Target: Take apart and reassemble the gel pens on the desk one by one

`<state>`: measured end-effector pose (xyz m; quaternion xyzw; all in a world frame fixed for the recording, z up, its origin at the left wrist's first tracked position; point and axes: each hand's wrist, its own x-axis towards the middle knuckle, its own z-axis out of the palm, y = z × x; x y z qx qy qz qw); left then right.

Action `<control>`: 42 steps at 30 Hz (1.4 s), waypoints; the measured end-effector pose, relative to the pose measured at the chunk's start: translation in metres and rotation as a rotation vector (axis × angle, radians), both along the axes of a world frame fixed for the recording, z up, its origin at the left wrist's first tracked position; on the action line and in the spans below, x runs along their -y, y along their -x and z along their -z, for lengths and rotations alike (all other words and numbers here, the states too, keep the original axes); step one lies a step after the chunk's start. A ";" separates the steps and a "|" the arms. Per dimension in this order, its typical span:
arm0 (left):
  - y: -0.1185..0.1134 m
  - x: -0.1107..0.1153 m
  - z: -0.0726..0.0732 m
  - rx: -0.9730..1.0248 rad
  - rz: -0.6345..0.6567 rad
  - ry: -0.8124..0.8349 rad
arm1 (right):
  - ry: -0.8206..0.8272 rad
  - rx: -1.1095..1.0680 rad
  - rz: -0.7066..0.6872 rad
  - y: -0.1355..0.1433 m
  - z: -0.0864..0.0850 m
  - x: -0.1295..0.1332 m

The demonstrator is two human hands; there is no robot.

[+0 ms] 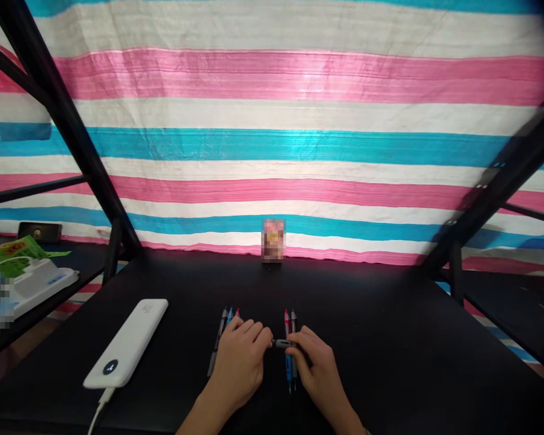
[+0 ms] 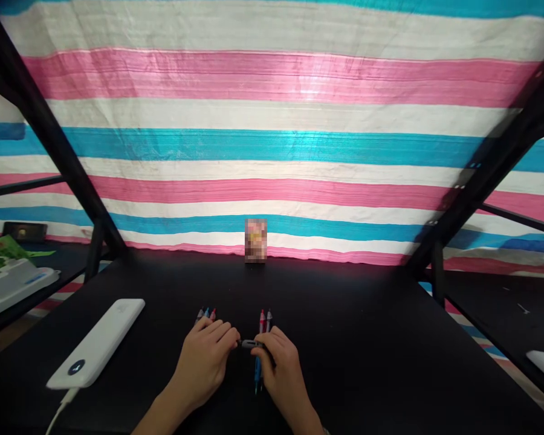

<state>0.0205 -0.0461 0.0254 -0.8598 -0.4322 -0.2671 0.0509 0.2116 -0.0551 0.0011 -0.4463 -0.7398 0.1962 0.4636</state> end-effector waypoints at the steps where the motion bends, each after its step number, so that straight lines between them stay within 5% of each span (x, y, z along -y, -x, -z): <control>1: 0.001 0.000 0.001 -0.001 0.001 0.011 | 0.001 -0.009 -0.002 0.000 0.000 0.000; 13: 0.013 0.000 -0.004 0.019 0.028 0.015 | 0.385 -0.239 -0.037 -0.002 -0.004 0.000; 19: 0.031 -0.003 0.000 0.523 0.107 0.268 | 0.428 -0.355 0.035 -0.005 -0.007 -0.002; 25: 0.036 -0.003 0.007 0.898 -0.118 0.442 | 0.479 -0.528 0.002 -0.005 -0.006 -0.003; 42: 0.032 0.003 0.015 1.006 -0.211 0.590 | 0.650 -0.626 -0.036 -0.005 -0.014 -0.002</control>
